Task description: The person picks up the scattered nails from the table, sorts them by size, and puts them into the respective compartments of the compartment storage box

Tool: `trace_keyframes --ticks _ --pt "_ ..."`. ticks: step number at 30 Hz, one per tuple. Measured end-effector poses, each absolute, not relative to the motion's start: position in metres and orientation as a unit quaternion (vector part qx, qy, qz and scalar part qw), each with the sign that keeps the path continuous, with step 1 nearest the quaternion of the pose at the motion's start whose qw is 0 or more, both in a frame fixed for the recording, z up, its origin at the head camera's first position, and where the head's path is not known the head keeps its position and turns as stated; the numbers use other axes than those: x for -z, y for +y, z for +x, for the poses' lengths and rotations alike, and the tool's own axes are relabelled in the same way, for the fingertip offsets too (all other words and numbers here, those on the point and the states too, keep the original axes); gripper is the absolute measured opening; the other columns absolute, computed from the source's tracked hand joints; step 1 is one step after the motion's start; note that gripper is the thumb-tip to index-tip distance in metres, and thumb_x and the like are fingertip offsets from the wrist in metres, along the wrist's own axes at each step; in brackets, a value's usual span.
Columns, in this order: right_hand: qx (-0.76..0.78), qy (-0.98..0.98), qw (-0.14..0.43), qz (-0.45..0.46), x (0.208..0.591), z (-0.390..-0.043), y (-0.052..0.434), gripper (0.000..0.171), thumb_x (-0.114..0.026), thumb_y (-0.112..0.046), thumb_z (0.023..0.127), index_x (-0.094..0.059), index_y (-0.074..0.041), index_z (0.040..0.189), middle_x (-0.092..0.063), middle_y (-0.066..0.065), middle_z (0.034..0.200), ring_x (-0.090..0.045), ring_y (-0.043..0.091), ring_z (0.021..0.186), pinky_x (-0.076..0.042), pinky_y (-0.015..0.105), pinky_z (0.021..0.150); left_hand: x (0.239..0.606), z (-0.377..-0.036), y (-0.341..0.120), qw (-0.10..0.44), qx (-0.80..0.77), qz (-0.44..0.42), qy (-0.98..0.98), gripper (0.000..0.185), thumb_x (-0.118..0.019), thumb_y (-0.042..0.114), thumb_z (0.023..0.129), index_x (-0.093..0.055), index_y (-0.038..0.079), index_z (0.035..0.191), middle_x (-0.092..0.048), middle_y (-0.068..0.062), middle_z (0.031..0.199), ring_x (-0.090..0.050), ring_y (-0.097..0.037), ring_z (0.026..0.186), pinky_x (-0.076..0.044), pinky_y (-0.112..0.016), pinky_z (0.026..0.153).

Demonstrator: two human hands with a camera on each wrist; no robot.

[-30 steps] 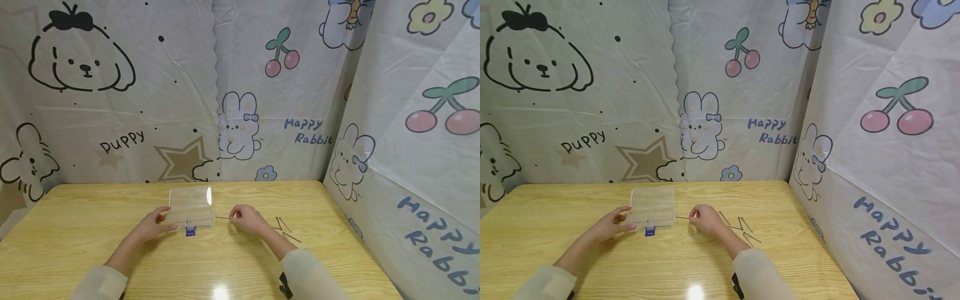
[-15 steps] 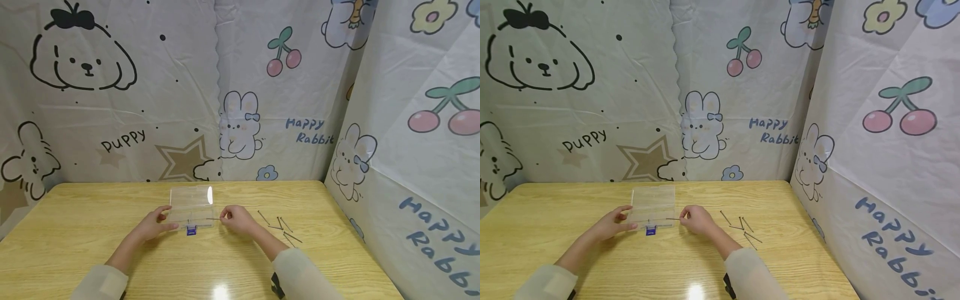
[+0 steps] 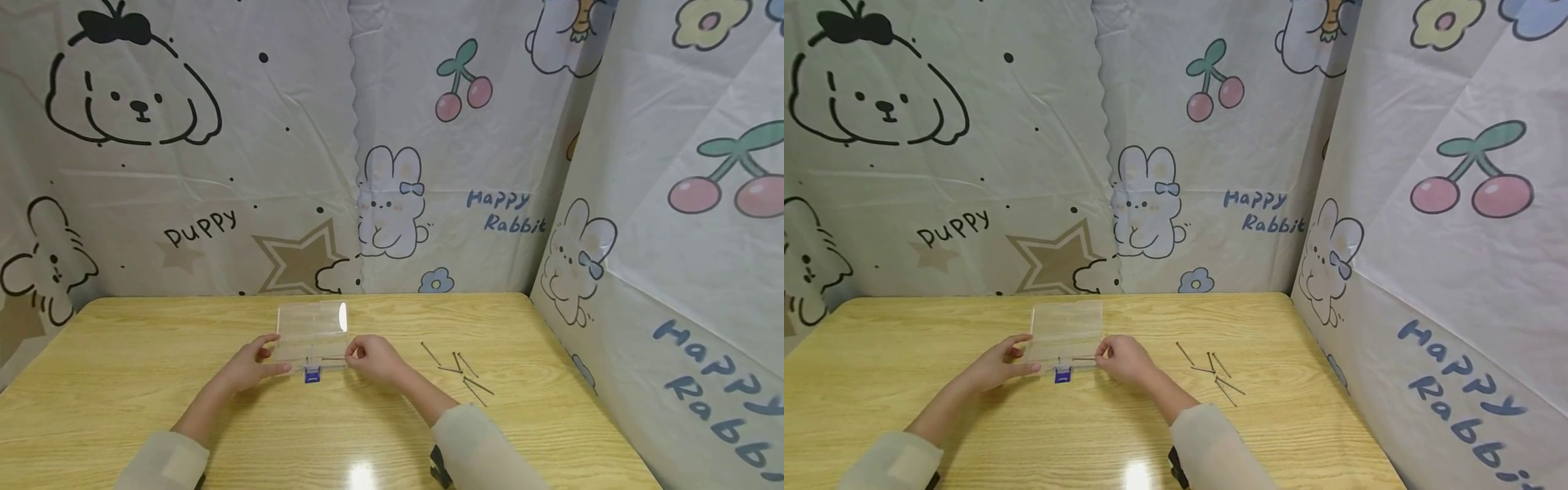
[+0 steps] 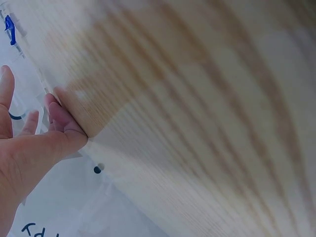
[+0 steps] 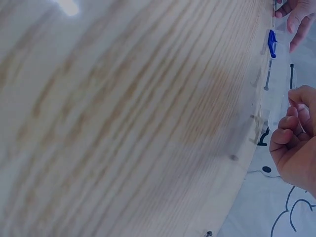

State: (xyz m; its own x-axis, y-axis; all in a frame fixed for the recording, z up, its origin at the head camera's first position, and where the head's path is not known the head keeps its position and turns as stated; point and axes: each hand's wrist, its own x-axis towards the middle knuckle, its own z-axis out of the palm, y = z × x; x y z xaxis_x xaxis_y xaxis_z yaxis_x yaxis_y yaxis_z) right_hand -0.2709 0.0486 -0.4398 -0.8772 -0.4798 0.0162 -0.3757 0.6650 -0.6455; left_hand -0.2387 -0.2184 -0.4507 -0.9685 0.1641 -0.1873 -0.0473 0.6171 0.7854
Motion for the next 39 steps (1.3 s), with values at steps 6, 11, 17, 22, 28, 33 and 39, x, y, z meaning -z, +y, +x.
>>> trace_keyframes --ticks 6,11,17,22,28,33,39 --pt "0.325 0.912 0.068 -0.240 0.441 -0.272 0.046 0.008 -0.060 -0.015 0.088 -0.067 -0.010 0.088 -0.047 -0.008 0.067 -0.040 0.005 0.059 -0.035 0.018 0.056 0.451 -0.239 -0.219 0.122 -0.436 0.034 0.891 0.085 -0.068 0.042 0.083 -0.026 0.001 0.144 -0.037 -0.036 0.134 -0.037 -0.051 0.124 -0.034 -0.062 0.099" --pt "0.317 0.916 0.062 -0.237 0.443 -0.274 0.045 0.007 -0.061 -0.014 0.087 -0.067 -0.010 0.087 -0.047 -0.007 0.068 -0.041 0.005 0.061 -0.036 0.019 0.058 0.451 -0.239 -0.219 0.121 -0.436 0.036 0.891 0.084 -0.068 0.041 0.083 -0.026 0.001 0.144 -0.038 -0.036 0.134 -0.037 -0.050 0.124 -0.035 -0.061 0.099" --pt "0.324 0.914 0.068 -0.235 0.444 -0.275 0.042 0.008 -0.060 -0.015 0.089 -0.067 -0.010 0.088 -0.048 -0.007 0.068 -0.041 0.005 0.059 -0.036 0.018 0.055 0.450 -0.239 -0.219 0.122 -0.436 0.032 0.891 0.084 -0.068 0.041 0.084 -0.026 0.001 0.144 -0.038 -0.036 0.134 -0.037 -0.049 0.124 -0.035 -0.061 0.100" --pt "0.331 0.911 0.074 -0.233 0.444 -0.275 0.039 0.009 -0.060 -0.016 0.089 -0.067 -0.010 0.088 -0.048 -0.007 0.068 -0.041 0.005 0.058 -0.035 0.018 0.054 0.450 -0.239 -0.218 0.122 -0.437 0.032 0.890 0.083 -0.068 0.040 0.084 -0.025 0.001 0.144 -0.038 -0.035 0.133 -0.038 -0.049 0.123 -0.035 -0.061 0.099" --pt "0.330 0.912 0.071 -0.234 0.444 -0.274 0.037 0.009 -0.060 -0.015 0.089 -0.067 -0.009 0.087 -0.047 -0.007 0.067 -0.040 0.005 0.057 -0.034 0.018 0.054 0.450 -0.238 -0.218 0.121 -0.440 0.036 0.889 0.084 -0.068 0.041 0.083 -0.026 0.001 0.144 -0.038 -0.035 0.133 -0.038 -0.049 0.123 -0.036 -0.060 0.098" --pt "0.326 0.913 0.070 -0.235 0.445 -0.274 0.037 0.009 -0.060 -0.016 0.090 -0.067 -0.010 0.088 -0.047 -0.007 0.067 -0.040 0.005 0.056 -0.034 0.018 0.053 0.450 -0.238 -0.218 0.121 -0.439 0.038 0.890 0.084 -0.068 0.041 0.084 -0.026 0.001 0.144 -0.038 -0.035 0.133 -0.038 -0.049 0.122 -0.037 -0.060 0.098" --pt "0.324 0.914 0.073 -0.233 0.445 -0.274 0.037 0.010 -0.060 -0.017 0.090 -0.067 -0.010 0.089 -0.047 -0.007 0.068 -0.040 0.005 0.058 -0.034 0.018 0.054 0.450 -0.238 -0.218 0.123 -0.439 0.039 0.889 0.084 -0.068 0.041 0.084 -0.025 0.001 0.144 -0.038 -0.036 0.133 -0.037 -0.050 0.123 -0.036 -0.061 0.098"
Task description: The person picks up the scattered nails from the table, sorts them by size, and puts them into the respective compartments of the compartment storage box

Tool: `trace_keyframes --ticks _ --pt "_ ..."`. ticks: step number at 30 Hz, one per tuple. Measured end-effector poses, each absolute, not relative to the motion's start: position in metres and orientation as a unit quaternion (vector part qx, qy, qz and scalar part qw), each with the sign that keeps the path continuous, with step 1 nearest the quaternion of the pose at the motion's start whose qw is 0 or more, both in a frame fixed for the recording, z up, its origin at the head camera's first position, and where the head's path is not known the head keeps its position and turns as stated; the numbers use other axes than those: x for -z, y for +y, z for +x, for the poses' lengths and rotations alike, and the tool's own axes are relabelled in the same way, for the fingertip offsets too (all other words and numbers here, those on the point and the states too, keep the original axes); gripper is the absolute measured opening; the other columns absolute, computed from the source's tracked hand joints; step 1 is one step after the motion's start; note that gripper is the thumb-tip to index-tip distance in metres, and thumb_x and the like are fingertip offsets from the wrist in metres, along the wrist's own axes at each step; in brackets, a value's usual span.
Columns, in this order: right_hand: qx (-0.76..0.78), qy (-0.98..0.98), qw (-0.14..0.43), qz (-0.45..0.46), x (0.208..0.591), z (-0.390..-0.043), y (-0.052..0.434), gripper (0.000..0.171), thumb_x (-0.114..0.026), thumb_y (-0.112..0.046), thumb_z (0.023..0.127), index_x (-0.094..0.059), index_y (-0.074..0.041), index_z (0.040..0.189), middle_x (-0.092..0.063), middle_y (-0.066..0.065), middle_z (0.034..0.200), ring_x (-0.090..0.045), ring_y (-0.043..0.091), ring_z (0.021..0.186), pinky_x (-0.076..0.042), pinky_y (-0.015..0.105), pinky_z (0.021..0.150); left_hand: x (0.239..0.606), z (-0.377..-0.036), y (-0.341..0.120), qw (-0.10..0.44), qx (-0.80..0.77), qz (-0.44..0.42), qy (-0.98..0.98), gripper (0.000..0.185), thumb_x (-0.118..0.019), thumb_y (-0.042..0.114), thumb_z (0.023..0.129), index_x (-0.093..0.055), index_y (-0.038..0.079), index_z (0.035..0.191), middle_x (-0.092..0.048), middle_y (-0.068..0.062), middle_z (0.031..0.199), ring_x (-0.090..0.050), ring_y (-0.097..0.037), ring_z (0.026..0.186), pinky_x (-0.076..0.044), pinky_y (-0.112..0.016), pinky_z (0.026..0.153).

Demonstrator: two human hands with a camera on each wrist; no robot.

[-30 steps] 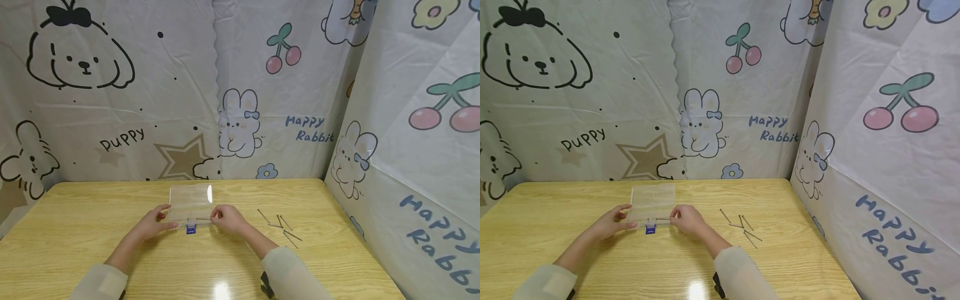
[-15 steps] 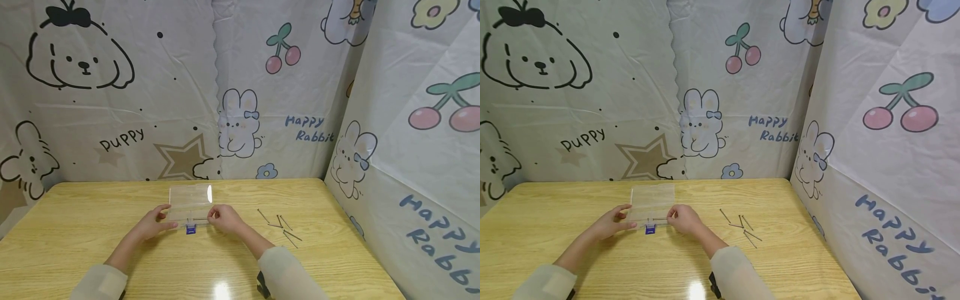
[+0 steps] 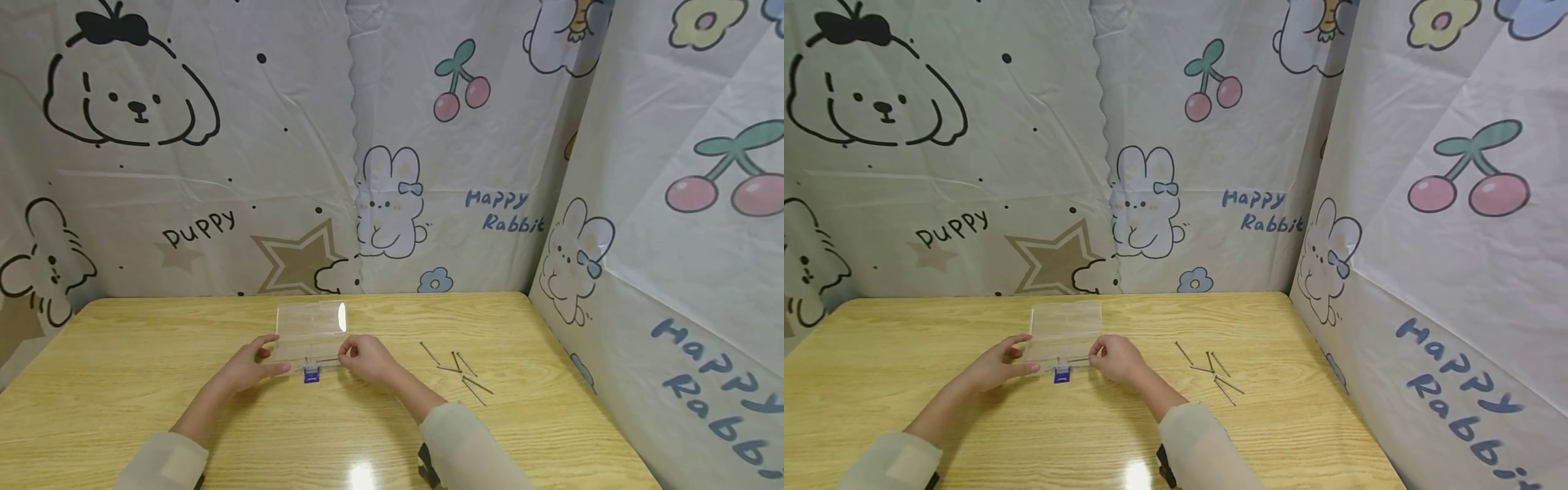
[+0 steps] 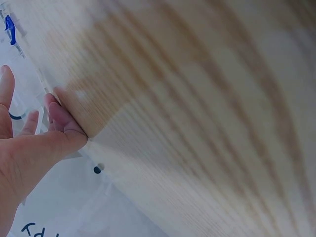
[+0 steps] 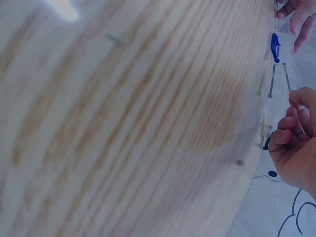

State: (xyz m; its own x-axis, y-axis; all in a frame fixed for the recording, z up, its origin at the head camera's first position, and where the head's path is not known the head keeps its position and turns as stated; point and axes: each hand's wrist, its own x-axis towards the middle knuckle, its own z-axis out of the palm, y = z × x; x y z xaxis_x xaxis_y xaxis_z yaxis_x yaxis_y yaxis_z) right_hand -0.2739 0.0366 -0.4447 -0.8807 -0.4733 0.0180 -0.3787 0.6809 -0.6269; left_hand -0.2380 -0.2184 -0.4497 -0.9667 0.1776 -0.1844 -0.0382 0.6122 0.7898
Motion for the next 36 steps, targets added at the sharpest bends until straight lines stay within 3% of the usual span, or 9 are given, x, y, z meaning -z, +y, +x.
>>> trace_keyframes --ticks 20,36 --pt "0.330 0.916 0.077 -0.215 0.437 -0.274 0.052 0.011 -0.062 -0.021 0.089 -0.069 -0.012 0.089 -0.052 -0.005 0.073 -0.044 0.008 0.066 -0.037 0.020 0.058 0.452 -0.239 -0.218 0.116 -0.434 0.044 0.893 0.082 -0.068 0.040 0.084 -0.027 0.000 0.144 -0.039 -0.037 0.132 -0.039 -0.052 0.122 -0.037 -0.061 0.097" --pt "0.307 0.932 0.055 -0.183 0.427 -0.278 0.111 0.012 -0.060 -0.021 0.091 -0.067 -0.012 0.091 -0.055 0.000 0.077 -0.045 0.012 0.068 -0.037 0.025 0.060 0.451 -0.239 -0.217 0.119 -0.436 0.035 0.891 0.084 -0.068 0.041 0.083 -0.026 0.001 0.144 -0.038 -0.036 0.132 -0.038 -0.052 0.122 -0.035 -0.062 0.098"
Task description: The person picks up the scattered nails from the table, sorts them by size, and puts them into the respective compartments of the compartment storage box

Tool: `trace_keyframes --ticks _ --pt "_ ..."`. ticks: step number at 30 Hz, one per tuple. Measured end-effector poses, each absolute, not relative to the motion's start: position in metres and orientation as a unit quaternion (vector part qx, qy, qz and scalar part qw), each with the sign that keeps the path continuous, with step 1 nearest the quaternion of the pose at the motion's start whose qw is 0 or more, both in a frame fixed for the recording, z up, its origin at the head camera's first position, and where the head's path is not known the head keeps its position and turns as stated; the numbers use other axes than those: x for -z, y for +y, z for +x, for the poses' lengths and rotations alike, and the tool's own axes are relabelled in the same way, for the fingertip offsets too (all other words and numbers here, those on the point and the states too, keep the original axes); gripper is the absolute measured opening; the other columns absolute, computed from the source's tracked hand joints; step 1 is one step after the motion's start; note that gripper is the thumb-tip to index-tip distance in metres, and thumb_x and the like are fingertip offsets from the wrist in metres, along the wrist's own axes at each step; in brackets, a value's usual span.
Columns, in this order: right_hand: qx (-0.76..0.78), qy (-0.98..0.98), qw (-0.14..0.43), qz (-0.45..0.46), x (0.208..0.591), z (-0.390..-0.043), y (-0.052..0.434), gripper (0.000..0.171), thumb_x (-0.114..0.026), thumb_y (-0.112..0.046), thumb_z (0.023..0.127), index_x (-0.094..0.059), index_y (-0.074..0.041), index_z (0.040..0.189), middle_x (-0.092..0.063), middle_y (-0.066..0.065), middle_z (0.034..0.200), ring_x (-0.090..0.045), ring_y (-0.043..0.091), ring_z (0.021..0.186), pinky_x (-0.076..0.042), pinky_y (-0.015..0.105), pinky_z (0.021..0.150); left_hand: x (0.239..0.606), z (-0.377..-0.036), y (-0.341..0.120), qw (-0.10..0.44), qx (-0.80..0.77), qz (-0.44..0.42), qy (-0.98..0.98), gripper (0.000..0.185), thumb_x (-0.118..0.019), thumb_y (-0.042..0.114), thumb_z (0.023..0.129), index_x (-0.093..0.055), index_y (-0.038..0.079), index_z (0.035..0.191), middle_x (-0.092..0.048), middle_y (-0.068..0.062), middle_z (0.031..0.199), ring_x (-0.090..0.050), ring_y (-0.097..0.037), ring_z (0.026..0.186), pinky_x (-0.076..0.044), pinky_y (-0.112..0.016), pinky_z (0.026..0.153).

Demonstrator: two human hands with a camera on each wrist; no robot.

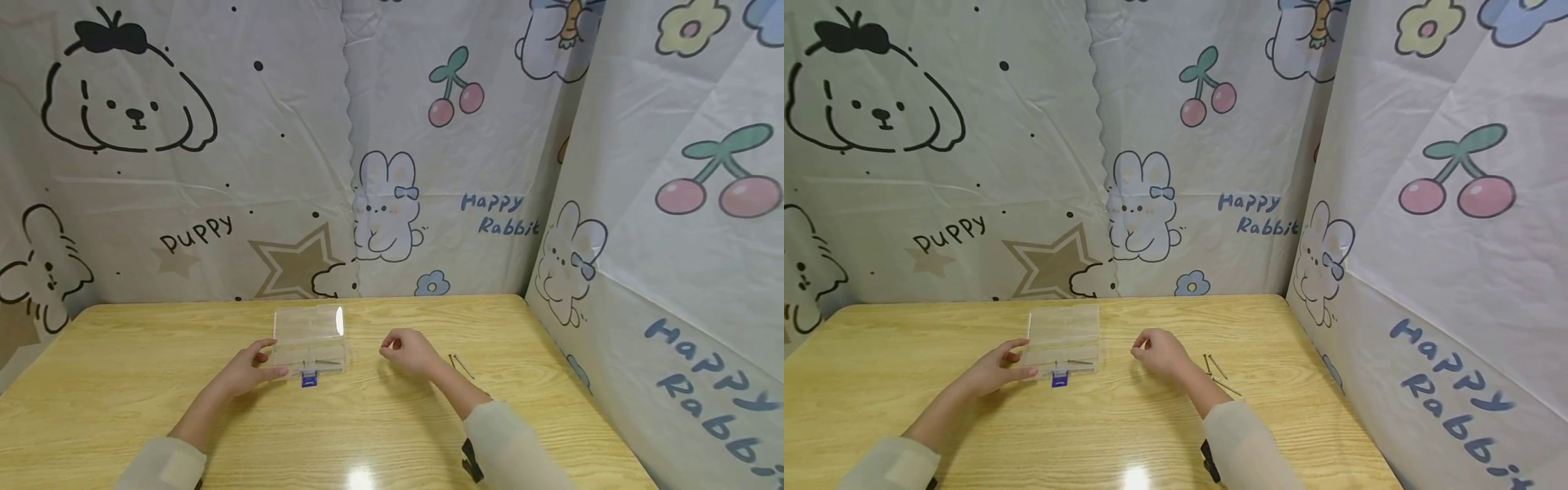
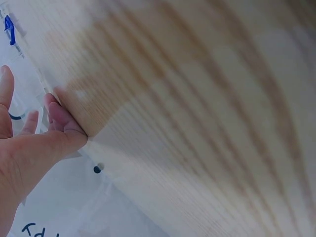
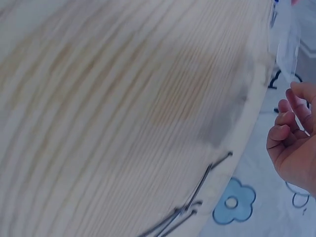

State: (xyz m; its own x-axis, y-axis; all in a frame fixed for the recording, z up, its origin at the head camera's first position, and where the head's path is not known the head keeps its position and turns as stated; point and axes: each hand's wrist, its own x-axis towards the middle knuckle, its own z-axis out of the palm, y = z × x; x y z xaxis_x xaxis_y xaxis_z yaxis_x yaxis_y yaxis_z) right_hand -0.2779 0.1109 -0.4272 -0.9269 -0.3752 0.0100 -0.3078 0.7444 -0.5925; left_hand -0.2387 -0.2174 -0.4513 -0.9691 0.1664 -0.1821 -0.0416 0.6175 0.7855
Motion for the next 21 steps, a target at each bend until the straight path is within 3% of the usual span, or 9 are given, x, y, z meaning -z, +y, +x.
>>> trace_keyframes --ticks 12,21 --pt "0.301 0.940 0.030 -0.159 0.433 -0.278 0.157 0.008 -0.063 -0.019 0.088 -0.067 -0.012 0.087 -0.055 -0.001 0.077 -0.046 0.012 0.071 -0.039 0.026 0.063 0.450 -0.237 -0.217 0.113 -0.439 0.043 0.891 0.083 -0.069 0.039 0.084 -0.027 0.000 0.143 -0.040 -0.036 0.131 -0.039 -0.051 0.122 -0.036 -0.062 0.098" --pt "0.292 0.946 0.031 -0.139 0.439 -0.274 0.187 0.006 -0.064 -0.017 0.087 -0.067 -0.013 0.085 -0.053 -0.001 0.073 -0.044 0.012 0.065 -0.035 0.024 0.057 0.448 -0.235 -0.216 0.115 -0.444 0.041 0.888 0.082 -0.068 0.038 0.084 -0.026 0.000 0.144 -0.038 -0.036 0.132 -0.038 -0.052 0.122 -0.036 -0.062 0.098"
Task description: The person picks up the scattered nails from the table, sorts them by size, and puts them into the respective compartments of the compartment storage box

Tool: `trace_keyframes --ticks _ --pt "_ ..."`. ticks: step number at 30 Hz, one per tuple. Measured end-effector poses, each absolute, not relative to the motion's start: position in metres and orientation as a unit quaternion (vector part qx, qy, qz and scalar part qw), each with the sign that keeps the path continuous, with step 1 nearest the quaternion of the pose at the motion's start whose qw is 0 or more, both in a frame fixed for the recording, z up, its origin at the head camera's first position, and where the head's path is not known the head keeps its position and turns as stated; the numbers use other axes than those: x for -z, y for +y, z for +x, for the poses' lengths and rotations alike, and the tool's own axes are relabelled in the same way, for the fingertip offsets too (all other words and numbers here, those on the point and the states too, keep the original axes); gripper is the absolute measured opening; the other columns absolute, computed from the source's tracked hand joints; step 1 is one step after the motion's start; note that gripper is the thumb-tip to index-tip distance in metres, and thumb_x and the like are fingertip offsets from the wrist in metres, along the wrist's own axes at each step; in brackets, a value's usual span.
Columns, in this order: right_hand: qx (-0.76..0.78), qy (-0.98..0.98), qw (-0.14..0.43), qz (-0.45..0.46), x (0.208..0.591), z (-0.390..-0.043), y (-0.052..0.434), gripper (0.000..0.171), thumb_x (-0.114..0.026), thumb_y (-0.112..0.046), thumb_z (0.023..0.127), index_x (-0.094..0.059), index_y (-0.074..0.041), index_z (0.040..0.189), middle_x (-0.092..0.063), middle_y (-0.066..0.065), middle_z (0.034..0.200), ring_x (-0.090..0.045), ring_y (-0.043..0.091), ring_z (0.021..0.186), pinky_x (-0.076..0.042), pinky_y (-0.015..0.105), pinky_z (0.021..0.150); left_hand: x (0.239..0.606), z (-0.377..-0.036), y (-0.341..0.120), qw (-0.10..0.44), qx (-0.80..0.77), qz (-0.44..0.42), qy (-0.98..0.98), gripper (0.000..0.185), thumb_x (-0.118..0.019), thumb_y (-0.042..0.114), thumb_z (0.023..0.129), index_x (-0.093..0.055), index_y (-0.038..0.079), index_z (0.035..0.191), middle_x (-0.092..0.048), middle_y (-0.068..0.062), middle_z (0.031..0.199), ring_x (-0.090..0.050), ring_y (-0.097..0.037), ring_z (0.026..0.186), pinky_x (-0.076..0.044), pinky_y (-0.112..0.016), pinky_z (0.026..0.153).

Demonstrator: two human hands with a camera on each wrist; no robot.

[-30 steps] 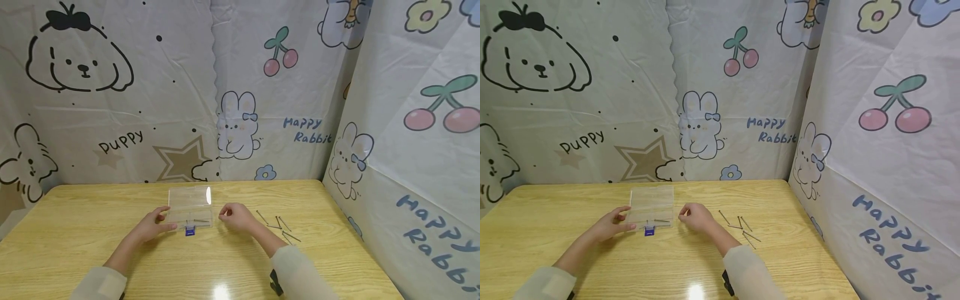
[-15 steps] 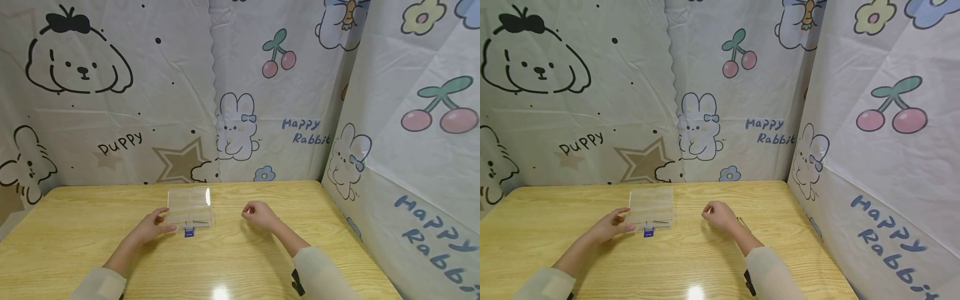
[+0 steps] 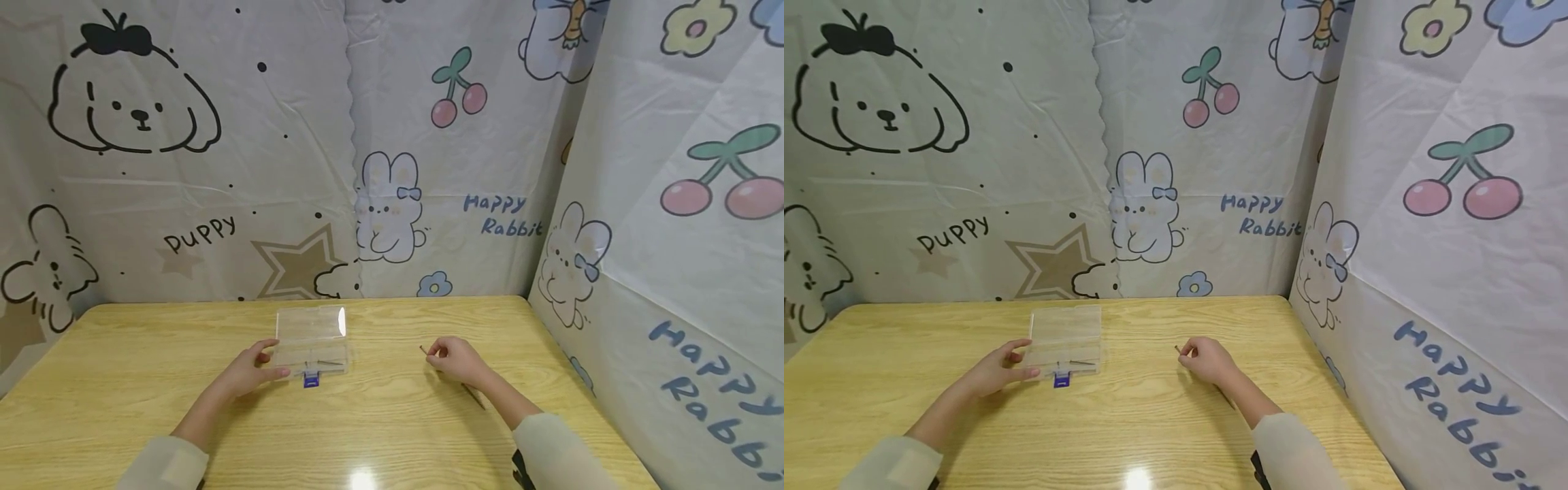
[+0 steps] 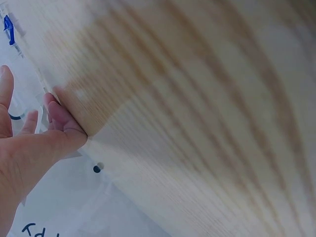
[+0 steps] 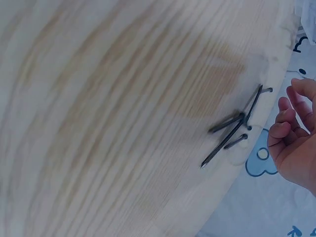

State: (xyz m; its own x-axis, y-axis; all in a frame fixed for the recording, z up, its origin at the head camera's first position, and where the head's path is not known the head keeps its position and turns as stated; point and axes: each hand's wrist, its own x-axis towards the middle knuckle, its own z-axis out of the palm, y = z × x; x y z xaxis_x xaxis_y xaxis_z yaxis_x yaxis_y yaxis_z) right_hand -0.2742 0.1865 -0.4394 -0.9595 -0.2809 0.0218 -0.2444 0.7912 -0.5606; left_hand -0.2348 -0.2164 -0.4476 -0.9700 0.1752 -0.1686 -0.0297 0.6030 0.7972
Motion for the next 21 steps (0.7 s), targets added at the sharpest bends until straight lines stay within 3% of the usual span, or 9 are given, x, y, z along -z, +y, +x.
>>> trace_keyframes --ticks 11,21 --pt "0.279 0.951 0.036 -0.129 0.442 -0.269 0.221 0.004 -0.065 -0.015 0.085 -0.065 -0.013 0.082 -0.054 -0.002 0.075 -0.045 0.012 0.069 -0.037 0.026 0.062 0.450 -0.237 -0.218 0.115 -0.445 0.037 0.888 0.083 -0.069 0.039 0.083 -0.026 0.001 0.144 -0.038 -0.036 0.132 -0.038 -0.051 0.122 -0.035 -0.062 0.098" --pt "0.263 0.956 0.042 -0.126 0.445 -0.266 0.237 0.004 -0.067 -0.014 0.084 -0.066 -0.012 0.081 -0.054 -0.002 0.071 -0.045 0.011 0.065 -0.037 0.024 0.059 0.448 -0.235 -0.217 0.116 -0.447 0.033 0.887 0.084 -0.069 0.039 0.083 -0.026 0.001 0.144 -0.037 -0.036 0.133 -0.037 -0.051 0.123 -0.035 -0.061 0.099"
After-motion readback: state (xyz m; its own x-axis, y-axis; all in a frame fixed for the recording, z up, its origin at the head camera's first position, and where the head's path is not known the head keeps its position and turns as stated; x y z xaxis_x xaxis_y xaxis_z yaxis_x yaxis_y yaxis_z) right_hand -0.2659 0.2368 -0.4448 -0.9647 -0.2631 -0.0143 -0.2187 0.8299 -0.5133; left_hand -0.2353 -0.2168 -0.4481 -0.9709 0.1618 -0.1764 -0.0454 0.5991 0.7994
